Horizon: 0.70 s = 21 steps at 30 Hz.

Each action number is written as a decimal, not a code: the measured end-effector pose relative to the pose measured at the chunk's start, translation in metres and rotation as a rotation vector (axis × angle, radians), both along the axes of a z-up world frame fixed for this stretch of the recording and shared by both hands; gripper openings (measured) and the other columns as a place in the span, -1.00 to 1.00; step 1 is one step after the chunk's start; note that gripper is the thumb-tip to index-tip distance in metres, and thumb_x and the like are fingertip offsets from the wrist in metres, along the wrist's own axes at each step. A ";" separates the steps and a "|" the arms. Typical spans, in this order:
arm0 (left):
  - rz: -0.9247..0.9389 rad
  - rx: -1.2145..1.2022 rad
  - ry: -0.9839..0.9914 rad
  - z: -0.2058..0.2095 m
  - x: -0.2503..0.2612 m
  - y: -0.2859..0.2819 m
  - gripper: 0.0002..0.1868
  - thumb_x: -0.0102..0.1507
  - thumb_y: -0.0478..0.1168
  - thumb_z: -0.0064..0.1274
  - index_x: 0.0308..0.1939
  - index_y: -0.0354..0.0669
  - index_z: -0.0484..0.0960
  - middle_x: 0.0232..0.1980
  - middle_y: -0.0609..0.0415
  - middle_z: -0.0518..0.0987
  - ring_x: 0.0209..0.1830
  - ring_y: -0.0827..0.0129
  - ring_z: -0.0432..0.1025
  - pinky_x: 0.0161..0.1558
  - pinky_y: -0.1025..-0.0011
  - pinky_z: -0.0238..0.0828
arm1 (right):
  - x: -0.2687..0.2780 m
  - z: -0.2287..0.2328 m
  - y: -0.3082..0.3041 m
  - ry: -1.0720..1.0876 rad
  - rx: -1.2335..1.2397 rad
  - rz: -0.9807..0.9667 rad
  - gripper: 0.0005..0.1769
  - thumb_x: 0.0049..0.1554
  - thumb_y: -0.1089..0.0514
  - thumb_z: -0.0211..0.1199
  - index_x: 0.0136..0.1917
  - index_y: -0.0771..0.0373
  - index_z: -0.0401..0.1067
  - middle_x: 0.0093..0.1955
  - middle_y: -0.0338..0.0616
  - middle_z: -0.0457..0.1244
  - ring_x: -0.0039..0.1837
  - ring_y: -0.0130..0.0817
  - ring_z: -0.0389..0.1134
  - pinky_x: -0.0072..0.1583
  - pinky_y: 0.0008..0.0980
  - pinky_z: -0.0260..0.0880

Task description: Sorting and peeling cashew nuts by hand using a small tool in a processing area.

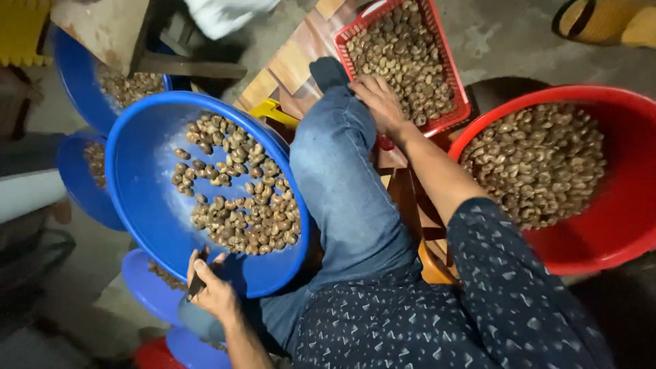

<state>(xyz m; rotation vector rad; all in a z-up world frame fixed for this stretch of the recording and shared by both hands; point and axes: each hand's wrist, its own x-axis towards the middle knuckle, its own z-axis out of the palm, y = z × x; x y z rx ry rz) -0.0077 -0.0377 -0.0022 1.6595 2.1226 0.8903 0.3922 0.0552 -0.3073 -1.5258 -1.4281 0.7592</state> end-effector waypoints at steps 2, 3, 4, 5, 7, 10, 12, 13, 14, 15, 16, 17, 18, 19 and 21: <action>0.082 -0.079 0.005 0.001 0.000 0.002 -0.61 0.54 -0.18 -0.23 0.30 -0.43 0.49 -0.07 -0.09 0.65 -0.25 0.33 0.55 -0.10 0.48 0.47 | -0.009 -0.048 0.022 -0.224 -0.207 0.141 -0.50 0.28 0.03 0.18 0.47 0.07 0.31 0.61 0.04 -0.06 0.60 0.12 -0.15 0.45 0.09 0.09; 0.073 -0.082 0.017 0.003 0.005 0.003 -0.61 0.54 -0.18 -0.23 0.30 -0.43 0.49 -0.07 -0.09 0.65 -0.25 0.33 0.55 -0.10 0.48 0.47 | -0.013 -0.062 0.031 -0.212 -0.212 0.133 -0.50 0.28 0.03 0.18 0.47 0.07 0.31 0.61 0.04 -0.06 0.60 0.12 -0.15 0.45 0.09 0.09; 0.091 -0.100 0.046 0.005 0.010 0.003 -0.61 0.54 -0.17 -0.23 0.29 -0.41 0.50 -0.08 -0.08 0.66 -0.27 0.35 0.54 -0.22 0.51 0.43 | -0.017 -0.076 0.038 -0.093 -0.464 0.174 -0.32 0.29 -0.20 -0.05 0.58 0.07 0.05 0.68 0.00 -0.20 0.65 0.05 -0.24 0.52 0.03 -0.10; 0.106 -0.118 0.074 0.007 0.015 0.005 -0.61 0.54 -0.15 -0.22 0.28 -0.38 0.52 -0.08 -0.07 0.66 -0.29 0.36 0.54 -0.34 0.53 0.38 | -0.020 -0.090 0.046 0.031 -0.713 0.216 -0.10 0.29 -0.43 -0.28 0.70 0.07 -0.21 0.74 -0.03 -0.34 0.70 -0.02 -0.33 0.59 -0.04 -0.29; 0.037 -0.107 0.107 0.006 0.020 0.005 -0.62 0.54 -0.21 -0.22 0.26 -0.47 0.50 -0.02 -0.15 0.64 -0.27 0.28 0.54 -0.23 0.46 0.43 | -0.029 -0.132 0.032 -0.212 -0.494 0.249 -0.33 0.30 -0.24 -0.15 0.57 0.04 0.06 0.72 0.10 -0.25 0.69 0.14 -0.33 0.54 0.22 -0.29; -0.025 -0.095 0.184 0.002 0.014 0.005 -0.64 0.53 -0.27 -0.19 0.24 -0.55 0.52 0.02 -0.24 0.63 -0.23 0.18 0.54 -0.12 0.39 0.48 | -0.032 -0.142 0.017 -0.454 -0.250 0.217 -0.49 0.25 0.01 0.01 0.43 0.11 0.38 0.69 0.27 -0.16 0.68 0.31 -0.33 0.51 0.43 -0.33; -0.026 -0.091 0.236 0.002 0.010 0.005 -0.64 0.52 -0.27 -0.18 0.22 -0.56 0.54 0.00 -0.25 0.64 -0.22 0.18 0.54 -0.11 0.38 0.49 | -0.026 -0.125 0.013 -0.448 -0.231 0.151 -0.46 0.20 0.08 0.06 0.41 0.19 0.42 0.68 0.31 -0.14 0.68 0.31 -0.33 0.53 0.37 -0.37; 0.007 -0.129 0.214 0.001 0.010 0.006 -0.63 0.52 -0.23 -0.16 0.23 -0.51 0.54 0.01 -0.22 0.64 -0.21 0.19 0.54 -0.10 0.38 0.50 | -0.019 -0.115 0.015 -0.462 -0.273 0.106 -0.48 0.19 0.11 0.08 0.40 0.24 0.43 0.68 0.32 -0.15 0.68 0.30 -0.33 0.53 0.37 -0.35; 0.040 -0.167 0.192 0.001 0.008 0.008 -0.63 0.52 -0.19 -0.14 0.23 -0.46 0.55 0.03 -0.19 0.64 -0.20 0.20 0.55 -0.08 0.38 0.51 | -0.014 -0.105 0.017 -0.475 -0.314 0.061 -0.50 0.19 0.15 0.10 0.38 0.29 0.44 0.68 0.32 -0.16 0.67 0.29 -0.33 0.52 0.36 -0.34; 0.045 -0.167 0.192 0.003 0.011 0.008 -0.63 0.52 -0.19 -0.14 0.23 -0.46 0.55 0.03 -0.19 0.64 -0.20 0.20 0.55 -0.08 0.38 0.51 | -0.013 -0.099 0.019 -0.476 -0.312 0.065 -0.50 0.19 0.15 0.10 0.38 0.29 0.44 0.68 0.32 -0.16 0.67 0.29 -0.33 0.52 0.36 -0.34; 0.028 -0.206 0.200 0.006 0.013 0.008 -0.63 0.51 -0.20 -0.14 0.22 -0.46 0.56 -0.07 -0.16 0.65 -0.23 0.24 0.53 -0.09 0.40 0.48 | -0.014 -0.092 0.022 -0.471 -0.252 -0.020 -0.68 0.27 0.17 0.06 0.21 0.39 0.41 0.64 0.32 -0.09 0.65 0.29 -0.27 0.54 0.34 -0.30; 0.011 -0.245 0.203 0.006 0.015 0.009 -0.64 0.51 -0.21 -0.14 0.21 -0.46 0.57 -0.16 -0.13 0.66 -0.26 0.27 0.52 -0.09 0.42 0.45 | -0.011 -0.086 0.026 -0.470 -0.190 -0.105 -0.75 0.34 0.19 0.03 0.05 0.48 0.37 0.60 0.33 -0.03 0.63 0.29 -0.20 0.55 0.32 -0.26; 0.016 -0.243 0.197 0.003 0.012 0.013 -0.64 0.51 -0.21 -0.14 0.21 -0.46 0.57 -0.16 -0.13 0.66 -0.26 0.27 0.52 -0.09 0.42 0.45 | -0.011 -0.078 0.031 -0.476 -0.186 -0.101 -0.75 0.34 0.19 0.03 0.05 0.48 0.37 0.60 0.33 -0.03 0.63 0.29 -0.20 0.55 0.32 -0.26; 0.018 -0.279 0.207 0.001 0.008 0.013 -0.63 0.48 -0.19 -0.11 0.19 -0.45 0.59 -0.05 -0.13 0.66 -0.14 0.25 0.51 -0.01 0.40 0.43 | -0.013 -0.070 0.036 -0.414 -0.054 -0.024 -0.71 0.29 0.16 0.04 0.17 0.38 0.40 0.48 0.14 0.11 0.50 0.12 -0.02 0.47 0.08 -0.07; 0.037 -0.310 0.217 -0.001 0.005 0.013 -0.63 0.45 -0.17 -0.07 0.17 -0.43 0.61 0.06 -0.14 0.66 -0.02 0.22 0.50 0.07 0.37 0.41 | -0.025 -0.066 0.047 -0.345 0.085 0.068 -0.60 0.24 0.13 0.05 0.29 0.29 0.43 0.36 -0.04 0.24 0.37 -0.04 0.16 0.39 -0.16 0.11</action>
